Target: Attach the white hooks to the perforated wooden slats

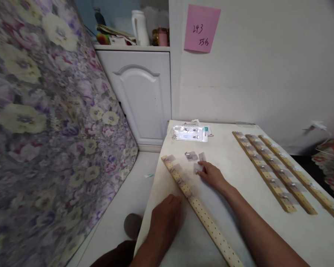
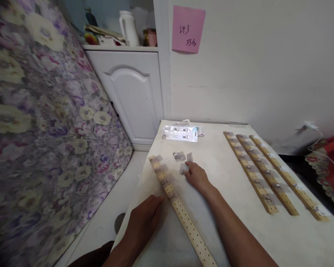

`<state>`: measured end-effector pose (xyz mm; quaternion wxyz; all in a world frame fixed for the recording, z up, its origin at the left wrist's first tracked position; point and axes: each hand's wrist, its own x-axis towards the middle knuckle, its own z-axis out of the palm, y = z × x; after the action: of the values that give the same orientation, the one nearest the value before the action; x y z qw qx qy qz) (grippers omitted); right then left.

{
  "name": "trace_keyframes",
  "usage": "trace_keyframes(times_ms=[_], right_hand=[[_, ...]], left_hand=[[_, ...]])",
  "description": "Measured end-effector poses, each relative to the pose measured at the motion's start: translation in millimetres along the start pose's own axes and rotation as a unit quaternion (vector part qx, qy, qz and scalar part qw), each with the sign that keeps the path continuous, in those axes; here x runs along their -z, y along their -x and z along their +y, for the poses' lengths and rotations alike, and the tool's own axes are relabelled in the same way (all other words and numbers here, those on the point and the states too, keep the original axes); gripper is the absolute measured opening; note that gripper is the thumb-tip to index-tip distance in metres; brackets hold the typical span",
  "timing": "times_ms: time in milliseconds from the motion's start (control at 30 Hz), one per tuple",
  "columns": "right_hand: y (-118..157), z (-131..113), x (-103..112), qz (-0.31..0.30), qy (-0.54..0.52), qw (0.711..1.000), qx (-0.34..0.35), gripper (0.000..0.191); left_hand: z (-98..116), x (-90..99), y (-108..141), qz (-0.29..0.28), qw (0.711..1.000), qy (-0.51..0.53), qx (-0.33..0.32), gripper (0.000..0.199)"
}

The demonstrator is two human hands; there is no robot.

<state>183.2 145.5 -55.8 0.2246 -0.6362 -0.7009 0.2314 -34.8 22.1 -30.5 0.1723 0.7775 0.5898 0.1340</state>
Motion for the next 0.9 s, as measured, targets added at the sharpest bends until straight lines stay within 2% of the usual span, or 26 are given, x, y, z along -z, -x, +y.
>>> trace_keyframes(times_ms=[133, 200, 300, 500, 600, 700, 800, 900], right_hand=[[6, 2, -1, 0.026, -0.033, 0.999, -0.014, 0.028], [10, 4, -2, 0.064, -0.119, 0.990, -0.025, 0.021], [15, 7, -5, 0.100, -0.278, 0.954, -0.046, 0.016], [37, 13, 7, 0.061, -0.392, 0.915, -0.073, 0.023], [65, 19, 19, 0.040, -0.471, 0.877, -0.084, 0.033], [98, 20, 21, -0.029, -0.532, 0.842, -0.090, 0.035], [121, 14, 13, -0.074, -0.539, 0.834, -0.090, 0.030], [130, 5, 4, -0.082, -0.528, 0.841, -0.078, 0.028]], left_hand=[[-1, 0.4, 1, 0.013, 1.000, 0.007, -0.004, 0.029], [-2, -0.3, 1, 0.015, 1.000, 0.012, -0.009, 0.029], [-4, -2.3, 0, 0.020, 0.999, 0.023, -0.012, 0.028], [-10, -6.1, -2, 0.051, 0.997, 0.062, -0.017, 0.027], [-10, -7.5, 4, 0.079, 0.992, 0.092, -0.030, 0.025], [0, -13.7, 19, 0.105, 0.985, 0.134, -0.019, 0.024], [14, -26.3, 37, 0.117, 0.980, 0.161, 0.001, 0.024], [26, -38.7, 50, 0.141, 0.977, 0.162, 0.001, 0.024]])
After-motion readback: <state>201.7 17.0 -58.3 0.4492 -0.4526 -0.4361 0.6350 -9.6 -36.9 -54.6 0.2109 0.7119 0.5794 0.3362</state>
